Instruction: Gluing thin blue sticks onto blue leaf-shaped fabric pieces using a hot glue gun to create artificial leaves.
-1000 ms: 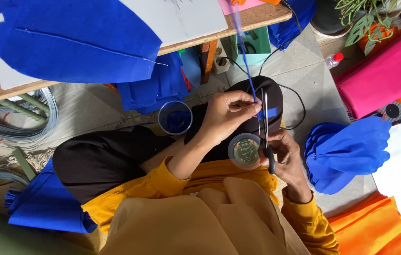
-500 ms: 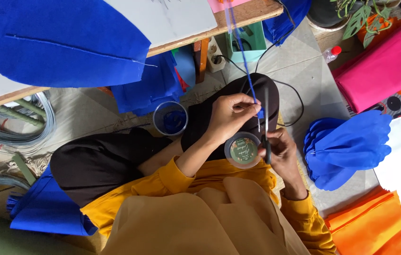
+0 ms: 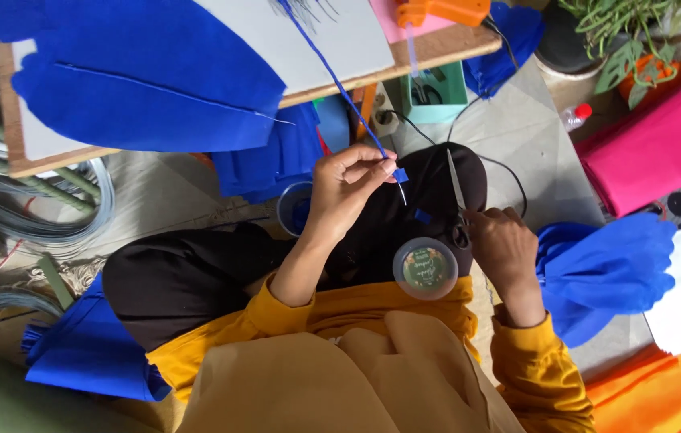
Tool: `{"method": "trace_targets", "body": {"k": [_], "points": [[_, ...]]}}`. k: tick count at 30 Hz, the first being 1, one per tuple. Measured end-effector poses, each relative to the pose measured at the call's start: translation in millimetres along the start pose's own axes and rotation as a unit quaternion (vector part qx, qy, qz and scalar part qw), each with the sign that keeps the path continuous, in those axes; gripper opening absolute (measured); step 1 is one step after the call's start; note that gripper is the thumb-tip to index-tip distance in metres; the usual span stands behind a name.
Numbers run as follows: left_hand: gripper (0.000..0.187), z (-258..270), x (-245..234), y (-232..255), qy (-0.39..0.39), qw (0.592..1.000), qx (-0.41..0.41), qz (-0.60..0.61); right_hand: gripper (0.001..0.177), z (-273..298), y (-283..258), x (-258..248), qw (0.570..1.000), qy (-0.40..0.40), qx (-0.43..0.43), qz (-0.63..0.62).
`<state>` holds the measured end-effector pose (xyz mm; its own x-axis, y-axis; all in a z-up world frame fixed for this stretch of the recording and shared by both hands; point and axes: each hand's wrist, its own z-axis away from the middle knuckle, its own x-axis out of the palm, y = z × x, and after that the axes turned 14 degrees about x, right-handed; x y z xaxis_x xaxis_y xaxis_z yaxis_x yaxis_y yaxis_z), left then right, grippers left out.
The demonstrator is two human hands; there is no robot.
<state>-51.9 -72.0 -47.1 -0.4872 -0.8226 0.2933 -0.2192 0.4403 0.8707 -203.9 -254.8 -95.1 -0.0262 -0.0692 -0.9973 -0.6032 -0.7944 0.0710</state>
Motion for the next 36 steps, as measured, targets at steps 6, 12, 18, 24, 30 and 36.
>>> {"method": "trace_targets", "body": {"k": [6, 12, 18, 24, 30, 36], "points": [[0.014, 2.2, -1.6, -3.5, 0.008, 1.000, 0.005, 0.010, 0.020, 6.4, -61.4, -78.6, 0.768, -0.088, -0.006, -0.634], [0.013, 5.5, -10.1, -0.2, 0.001, 0.999, 0.018, -0.036, 0.015, -7.2, -100.1, -64.6, 0.679, -0.069, -0.088, -0.726], [0.010, 6.6, -14.0, 3.2, 0.014, 0.998, 0.036, -0.045, 0.007, -11.7, -113.6, -66.2, 0.720, -0.023, -0.069, -0.690], [0.009, 4.9, -15.1, 13.4, 0.012, 0.990, 0.065, -0.125, 0.010, -9.2, -115.0, -59.9, 0.743, -0.026, -0.064, -0.665], [0.008, 6.5, -9.7, 14.5, 0.035, 0.984, 0.084, -0.153, 0.008, -10.2, -114.5, -68.8, 0.754, -0.006, -0.072, -0.653], [0.008, 5.0, -11.7, 13.8, 0.043, 0.989, 0.083, -0.116, 0.017, -11.3, -115.3, -79.5, 0.726, -0.028, -0.073, -0.684]]}}
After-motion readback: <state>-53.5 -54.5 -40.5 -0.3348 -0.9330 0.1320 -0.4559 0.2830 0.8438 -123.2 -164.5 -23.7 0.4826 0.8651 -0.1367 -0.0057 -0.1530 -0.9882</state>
